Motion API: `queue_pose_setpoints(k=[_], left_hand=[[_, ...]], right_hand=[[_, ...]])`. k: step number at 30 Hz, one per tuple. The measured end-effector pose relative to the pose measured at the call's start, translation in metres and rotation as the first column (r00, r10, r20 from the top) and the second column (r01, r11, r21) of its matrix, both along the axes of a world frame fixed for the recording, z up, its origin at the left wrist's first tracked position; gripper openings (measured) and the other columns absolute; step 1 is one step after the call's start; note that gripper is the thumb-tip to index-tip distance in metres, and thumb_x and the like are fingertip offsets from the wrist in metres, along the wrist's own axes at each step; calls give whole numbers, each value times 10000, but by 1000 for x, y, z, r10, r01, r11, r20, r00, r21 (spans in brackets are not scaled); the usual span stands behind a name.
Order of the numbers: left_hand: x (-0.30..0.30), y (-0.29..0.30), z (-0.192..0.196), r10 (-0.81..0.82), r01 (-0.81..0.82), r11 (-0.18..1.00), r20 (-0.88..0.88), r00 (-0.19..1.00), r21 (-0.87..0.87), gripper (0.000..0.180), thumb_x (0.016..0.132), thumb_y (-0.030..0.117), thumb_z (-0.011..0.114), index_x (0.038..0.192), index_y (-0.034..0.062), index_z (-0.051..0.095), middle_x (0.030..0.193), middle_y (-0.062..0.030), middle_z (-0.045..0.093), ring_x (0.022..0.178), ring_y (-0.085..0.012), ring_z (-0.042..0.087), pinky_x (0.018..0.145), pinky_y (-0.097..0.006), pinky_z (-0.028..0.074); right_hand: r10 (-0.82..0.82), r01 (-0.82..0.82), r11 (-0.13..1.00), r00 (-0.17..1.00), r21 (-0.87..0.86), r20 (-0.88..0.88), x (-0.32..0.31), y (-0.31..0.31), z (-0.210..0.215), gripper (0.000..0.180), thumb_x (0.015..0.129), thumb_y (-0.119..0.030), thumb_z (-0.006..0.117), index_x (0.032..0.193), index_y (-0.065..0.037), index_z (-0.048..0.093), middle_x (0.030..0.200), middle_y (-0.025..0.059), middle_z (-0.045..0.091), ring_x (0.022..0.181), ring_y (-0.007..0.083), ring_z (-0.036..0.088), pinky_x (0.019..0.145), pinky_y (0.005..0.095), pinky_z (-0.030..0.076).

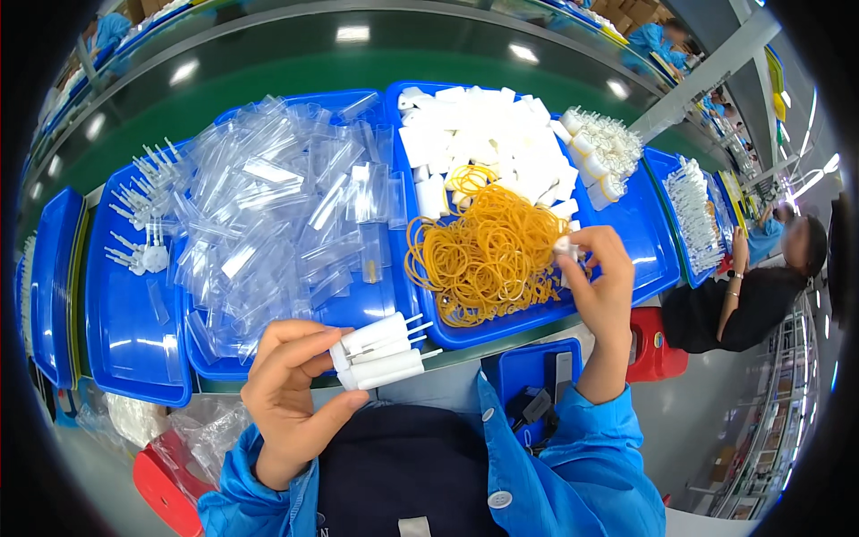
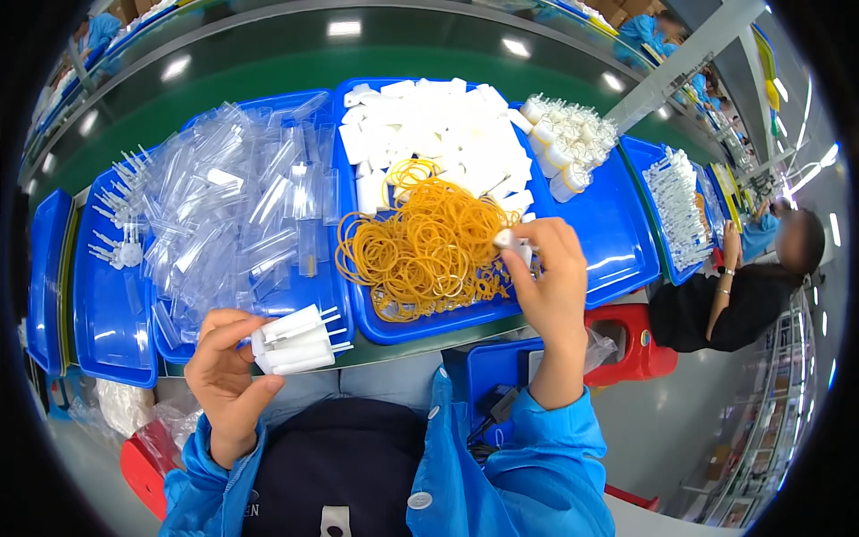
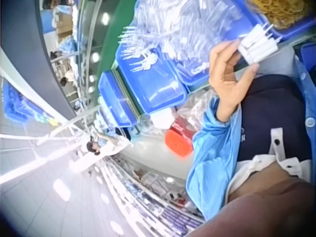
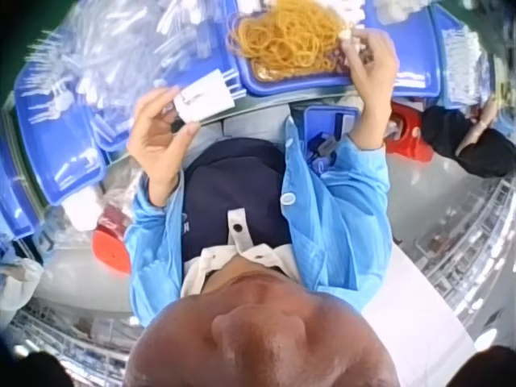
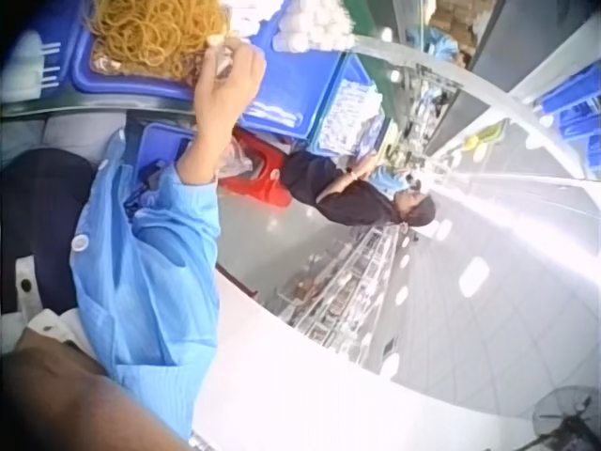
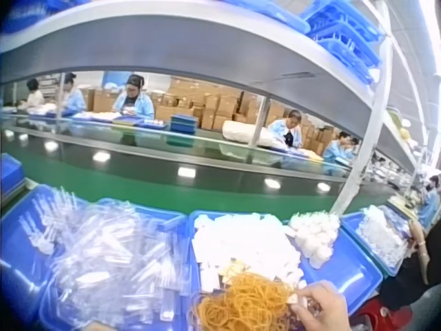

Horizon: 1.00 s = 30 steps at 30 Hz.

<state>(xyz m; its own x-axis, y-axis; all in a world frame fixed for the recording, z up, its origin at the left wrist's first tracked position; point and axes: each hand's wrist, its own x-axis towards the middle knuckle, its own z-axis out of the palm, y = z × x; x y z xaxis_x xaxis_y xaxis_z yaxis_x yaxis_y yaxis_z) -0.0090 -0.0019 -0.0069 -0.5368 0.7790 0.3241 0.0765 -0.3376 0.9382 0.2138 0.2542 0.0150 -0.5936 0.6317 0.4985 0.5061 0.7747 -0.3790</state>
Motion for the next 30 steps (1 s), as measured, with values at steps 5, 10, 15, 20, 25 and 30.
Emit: queue_pose_setpoints(k=[5, 10, 15, 20, 25, 30], left_hand=[[-1, 0, 0, 3, -3, 1000, -9, 1000, -8, 462, 708, -71, 759, 1137, -82, 590, 1156, -174, 498, 1069, -276, 602, 872, -366, 578], [2, 1, 2, 32, -32, 999, -5, 999, -16, 439, 719, -112, 729, 1136, -81, 594, 1177, -183, 495, 1082, -280, 598, 863, -360, 592], [1, 0, -2, 37, -36, 999, -55, 998, 13, 427, 731, -114, 721, 1137, -79, 596, 1185, -188, 492, 1100, -290, 594, 871, -364, 591], [1, 0, -4, 36, -34, 999, -46, 998, 36, 433, 727, -117, 722, 1141, -81, 597, 1188, -190, 498, 1098, -289, 596, 869, -359, 591], [0, -2, -6, 47, -45, 999, -73, 996, 27, 428, 716, -113, 733, 1128, -77, 624, 1180, -195, 524, 1073, -285, 612, 850, -347, 596], [-2, -3, -11, 97, -91, 995, -209, 973, 35, 442, 705, -97, 750, 1132, -56, 644, 1161, -184, 551, 1035, -282, 634, 811, -328, 602]], right_hand=[[-87, 20, 967, 964, -255, -252, -4, -7, -3, 170, 748, 47, 682, 884, -5, 596, 882, 86, 660, 770, 152, 641, 706, 271, 508], [-32, -4, 990, 969, -144, -245, -12, -17, -1, 141, 723, 55, 685, 779, -12, 575, 866, 88, 673, 706, 127, 611, 651, 246, 489], [149, -184, 978, 945, -98, -290, -37, -51, 11, 147, 694, 51, 712, 813, -25, 670, 917, 104, 675, 778, 170, 630, 651, 242, 476], [272, -534, 695, 815, -482, -511, -53, -77, 8, 151, 728, 73, 699, 871, 24, 699, 977, 106, 596, 890, 171, 596, 754, 243, 461], [201, -663, 362, 742, -655, -640, -66, -87, 8, 117, 780, 71, 682, 895, 55, 685, 1002, 119, 584, 882, 140, 593, 739, 227, 481], [124, -662, 336, 736, -670, -665, -75, -95, 5, 157, 756, 103, 697, 906, 64, 672, 1007, 131, 584, 894, 145, 609, 751, 230, 513]])
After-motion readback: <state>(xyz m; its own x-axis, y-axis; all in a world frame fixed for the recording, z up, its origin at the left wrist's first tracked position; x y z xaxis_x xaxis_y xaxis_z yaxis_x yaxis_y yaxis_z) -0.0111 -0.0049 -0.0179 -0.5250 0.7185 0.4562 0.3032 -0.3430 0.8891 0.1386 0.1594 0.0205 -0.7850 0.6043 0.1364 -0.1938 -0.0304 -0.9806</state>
